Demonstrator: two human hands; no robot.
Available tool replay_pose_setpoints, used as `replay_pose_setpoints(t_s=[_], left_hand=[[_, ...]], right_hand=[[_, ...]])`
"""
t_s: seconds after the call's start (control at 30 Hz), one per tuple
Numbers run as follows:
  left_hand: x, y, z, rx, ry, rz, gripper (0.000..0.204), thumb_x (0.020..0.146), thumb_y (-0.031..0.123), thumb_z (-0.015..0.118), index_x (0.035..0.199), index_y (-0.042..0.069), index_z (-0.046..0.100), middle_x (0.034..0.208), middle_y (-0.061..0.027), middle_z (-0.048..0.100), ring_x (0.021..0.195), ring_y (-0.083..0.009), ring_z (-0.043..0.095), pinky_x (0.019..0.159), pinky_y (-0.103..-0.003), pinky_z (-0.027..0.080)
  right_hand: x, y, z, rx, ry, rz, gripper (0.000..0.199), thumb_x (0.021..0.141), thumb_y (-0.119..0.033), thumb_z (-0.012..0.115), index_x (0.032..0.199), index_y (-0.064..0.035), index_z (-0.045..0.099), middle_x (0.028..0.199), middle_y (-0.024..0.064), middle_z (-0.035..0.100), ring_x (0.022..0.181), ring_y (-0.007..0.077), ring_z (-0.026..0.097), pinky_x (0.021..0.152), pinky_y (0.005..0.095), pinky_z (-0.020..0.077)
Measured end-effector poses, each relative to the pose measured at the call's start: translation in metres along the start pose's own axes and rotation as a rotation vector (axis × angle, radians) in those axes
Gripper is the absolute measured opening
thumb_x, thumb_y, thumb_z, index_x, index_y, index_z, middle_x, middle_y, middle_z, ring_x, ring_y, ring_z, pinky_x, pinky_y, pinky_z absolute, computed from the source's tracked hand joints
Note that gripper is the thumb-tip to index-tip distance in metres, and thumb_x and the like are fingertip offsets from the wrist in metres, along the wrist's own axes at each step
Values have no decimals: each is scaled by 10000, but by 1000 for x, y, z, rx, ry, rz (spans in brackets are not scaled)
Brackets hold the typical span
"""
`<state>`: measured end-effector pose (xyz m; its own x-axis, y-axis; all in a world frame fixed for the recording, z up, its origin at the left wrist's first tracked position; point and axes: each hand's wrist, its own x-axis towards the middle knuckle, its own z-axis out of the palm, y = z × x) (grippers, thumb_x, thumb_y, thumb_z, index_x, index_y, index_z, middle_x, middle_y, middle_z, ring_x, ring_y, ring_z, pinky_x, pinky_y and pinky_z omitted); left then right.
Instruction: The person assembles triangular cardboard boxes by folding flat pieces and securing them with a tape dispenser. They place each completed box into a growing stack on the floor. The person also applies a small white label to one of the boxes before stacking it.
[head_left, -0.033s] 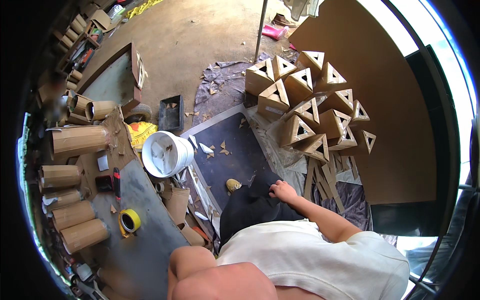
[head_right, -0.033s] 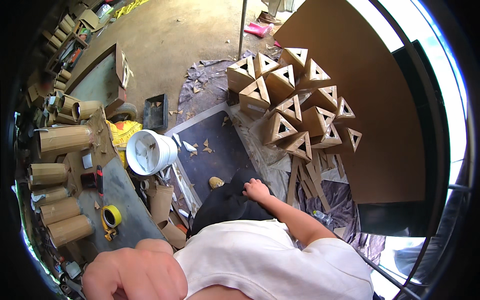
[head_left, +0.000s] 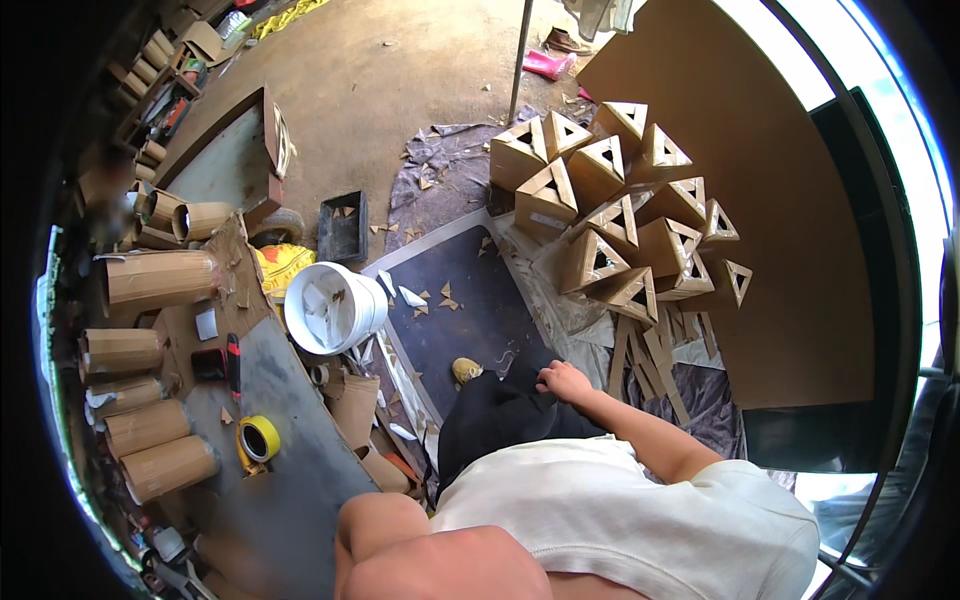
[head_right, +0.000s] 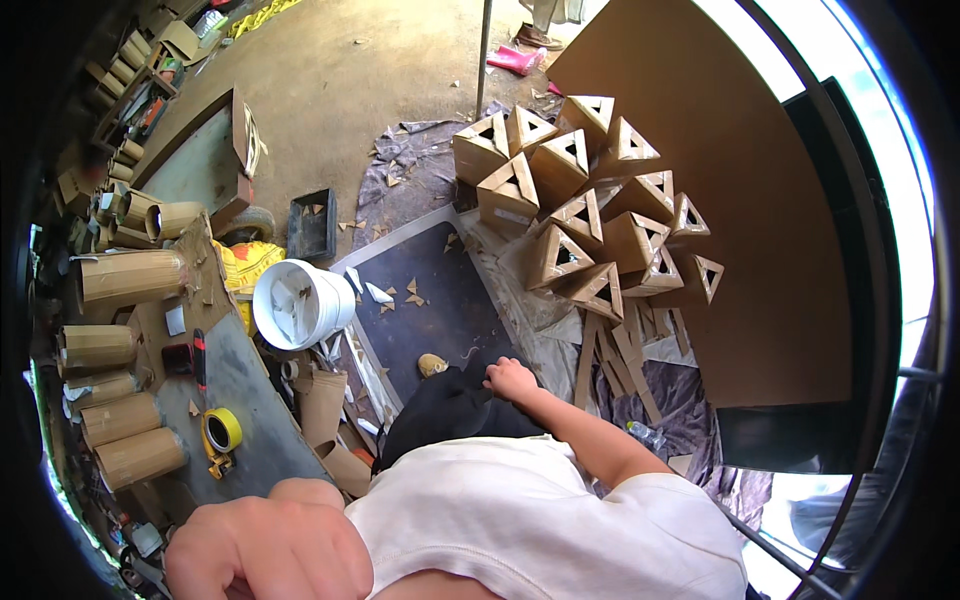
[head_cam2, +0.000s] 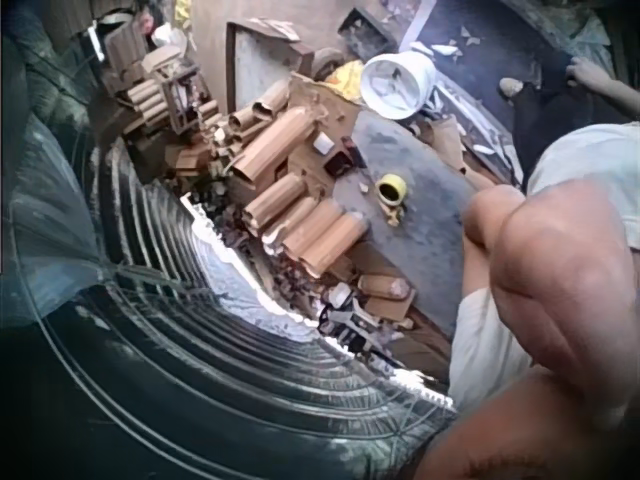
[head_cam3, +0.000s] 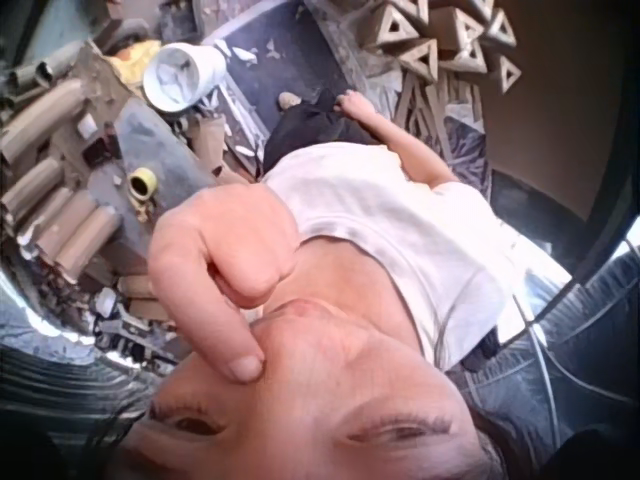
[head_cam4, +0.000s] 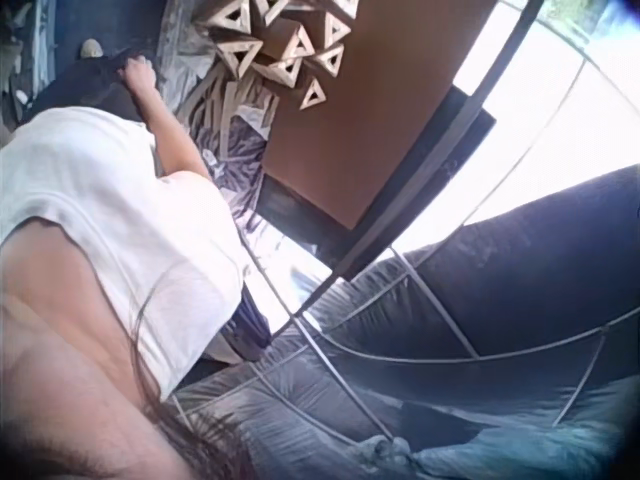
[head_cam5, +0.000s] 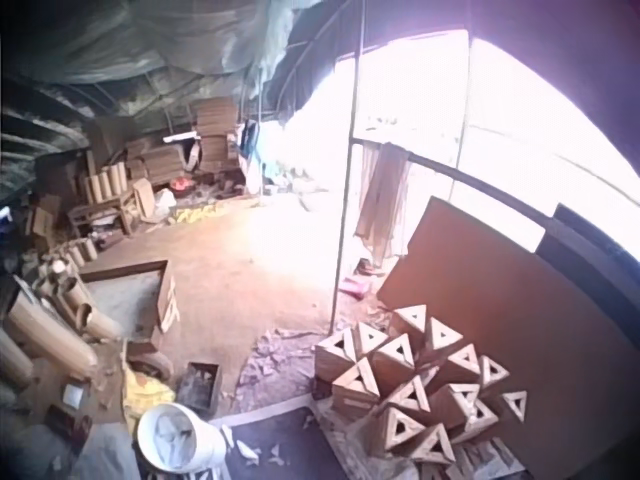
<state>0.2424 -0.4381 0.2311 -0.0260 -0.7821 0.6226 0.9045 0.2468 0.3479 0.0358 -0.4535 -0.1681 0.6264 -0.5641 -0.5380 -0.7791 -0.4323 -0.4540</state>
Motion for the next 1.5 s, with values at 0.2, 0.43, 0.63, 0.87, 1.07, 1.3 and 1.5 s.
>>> replay_pose_setpoints(t_s=[0.2, 0.43, 0.63, 0.87, 1.07, 1.3, 1.5], left_hand=[[10, -71, 38, 7, 38, -89, 77, 769, 102, 620, 793, 29, 623, 425, -13, 373, 286, -85, 264, 291, -264, 126], [15, -196, 45, 538, -240, -615, 485, 748, 306, 629, 1116, 13, 514, 915, -146, 542, 783, -260, 534, 668, -306, 427], [24, -239, 76, 514, -631, -775, 551, 728, 229, 611, 1178, -19, 411, 1078, -218, 492, 922, -356, 515, 766, -391, 448], [11, -271, 112, 1211, -859, -455, 288, 744, 150, 499, 974, -17, 548, 714, -113, 569, 591, -228, 565, 483, -336, 455], [1, -299, 165, 904, -645, 12, 189, 719, 207, 549, 687, 23, 569, 624, -75, 549, 527, -205, 544, 442, -300, 420], [-46, -288, 232, 119, -821, -254, 216, 733, 228, 564, 613, 52, 524, 603, -113, 544, 568, -304, 557, 487, -382, 431], [-93, -202, 168, 367, -823, -303, 116, 807, 169, 557, 782, 58, 537, 673, -65, 543, 525, -201, 512, 445, -300, 395]], right_hand=[[-29, 51, 12, 62, -11, -50, 248, 766, -290, 576, 812, -49, 606, 787, 165, 604, 778, 320, 594, 690, 409, 474], [-89, 101, 14, 114, -179, 107, 318, 799, -317, 506, 888, -30, 611, 943, 199, 574, 891, 339, 570, 779, 417, 466], [-105, 132, 6, -6, -182, -15, 282, 780, -268, 503, 903, -43, 618, 963, 179, 577, 915, 317, 572, 764, 402, 479], [-135, 164, -6, -197, -246, -41, 260, 774, -220, 468, 900, -59, 628, 949, 156, 596, 909, 304, 587, 729, 403, 495], [-137, 146, -13, -291, -268, -113, 222, 756, -184, 509, 903, -72, 633, 953, 134, 607, 907, 296, 595, 730, 387, 497], [-99, 52, -25, -276, -51, -228, 207, 734, -178, 522, 882, -54, 598, 926, 138, 588, 850, 294, 597, 705, 381, 498], [-143, -14, 14, 114, 208, -200, 226, 769, -193, 502, 921, -47, 583, 855, 160, 584, 813, 322, 584, 703, 393, 481]])
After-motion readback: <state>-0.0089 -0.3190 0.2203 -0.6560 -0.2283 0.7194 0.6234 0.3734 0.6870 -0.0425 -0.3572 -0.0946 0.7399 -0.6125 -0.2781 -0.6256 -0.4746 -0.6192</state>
